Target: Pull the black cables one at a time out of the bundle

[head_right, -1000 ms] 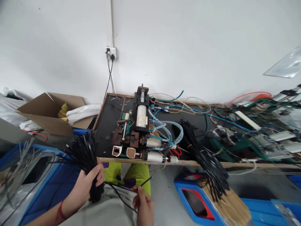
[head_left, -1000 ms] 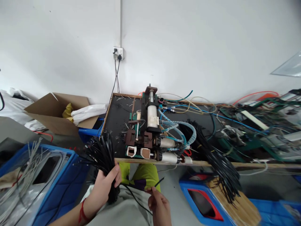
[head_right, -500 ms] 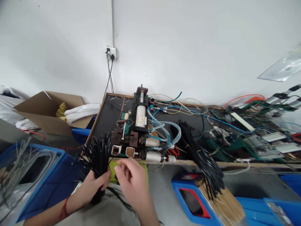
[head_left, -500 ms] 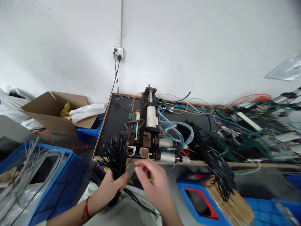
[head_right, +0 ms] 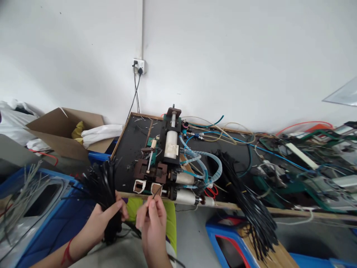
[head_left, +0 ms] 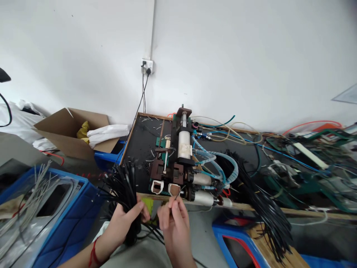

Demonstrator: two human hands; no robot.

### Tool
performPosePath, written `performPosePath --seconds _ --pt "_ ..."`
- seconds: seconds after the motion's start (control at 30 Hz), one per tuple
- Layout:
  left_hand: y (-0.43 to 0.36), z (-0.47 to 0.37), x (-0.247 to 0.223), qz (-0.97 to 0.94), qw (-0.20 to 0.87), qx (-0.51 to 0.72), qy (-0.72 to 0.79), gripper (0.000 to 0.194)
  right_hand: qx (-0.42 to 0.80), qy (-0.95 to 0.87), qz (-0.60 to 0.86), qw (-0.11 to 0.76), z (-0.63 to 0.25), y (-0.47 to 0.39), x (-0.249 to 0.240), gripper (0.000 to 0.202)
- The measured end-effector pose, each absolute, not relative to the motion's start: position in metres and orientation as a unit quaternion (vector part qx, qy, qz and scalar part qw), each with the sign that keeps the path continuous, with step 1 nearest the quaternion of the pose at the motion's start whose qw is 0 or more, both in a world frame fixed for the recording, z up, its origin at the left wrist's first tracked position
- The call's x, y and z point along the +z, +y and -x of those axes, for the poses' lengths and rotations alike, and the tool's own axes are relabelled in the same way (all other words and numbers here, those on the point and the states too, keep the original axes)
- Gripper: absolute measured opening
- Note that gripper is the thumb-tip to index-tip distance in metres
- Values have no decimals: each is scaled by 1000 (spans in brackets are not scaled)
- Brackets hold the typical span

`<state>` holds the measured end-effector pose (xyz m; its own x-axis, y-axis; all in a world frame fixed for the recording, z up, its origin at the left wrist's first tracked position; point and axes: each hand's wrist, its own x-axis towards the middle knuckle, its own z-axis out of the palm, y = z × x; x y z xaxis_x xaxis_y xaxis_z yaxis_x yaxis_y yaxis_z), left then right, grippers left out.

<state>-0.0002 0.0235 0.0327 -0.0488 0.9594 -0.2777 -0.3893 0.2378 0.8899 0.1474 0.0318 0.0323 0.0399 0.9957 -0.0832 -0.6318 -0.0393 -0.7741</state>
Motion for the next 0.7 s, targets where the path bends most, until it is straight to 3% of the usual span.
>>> performPosePath --seconds 0.1,0.2,0.33,0.57,0.7 --pt "27 2 33 -276 598 584 474 33 589 -323 413 615 -154 24 19 39" --pt "31 1 31 -297 609 575 459 31 533 -447 492 524 -153 17 11 44" --pt "32 -2 30 -294 611 552 485 34 500 -550 483 462 -146 11 11 39" --pt "35 2 43 -232 616 580 480 36 699 -439 378 418 -156 8 -5 46" --pt "41 4 50 -234 600 611 461 29 743 -347 332 465 -152 10 -7 52"
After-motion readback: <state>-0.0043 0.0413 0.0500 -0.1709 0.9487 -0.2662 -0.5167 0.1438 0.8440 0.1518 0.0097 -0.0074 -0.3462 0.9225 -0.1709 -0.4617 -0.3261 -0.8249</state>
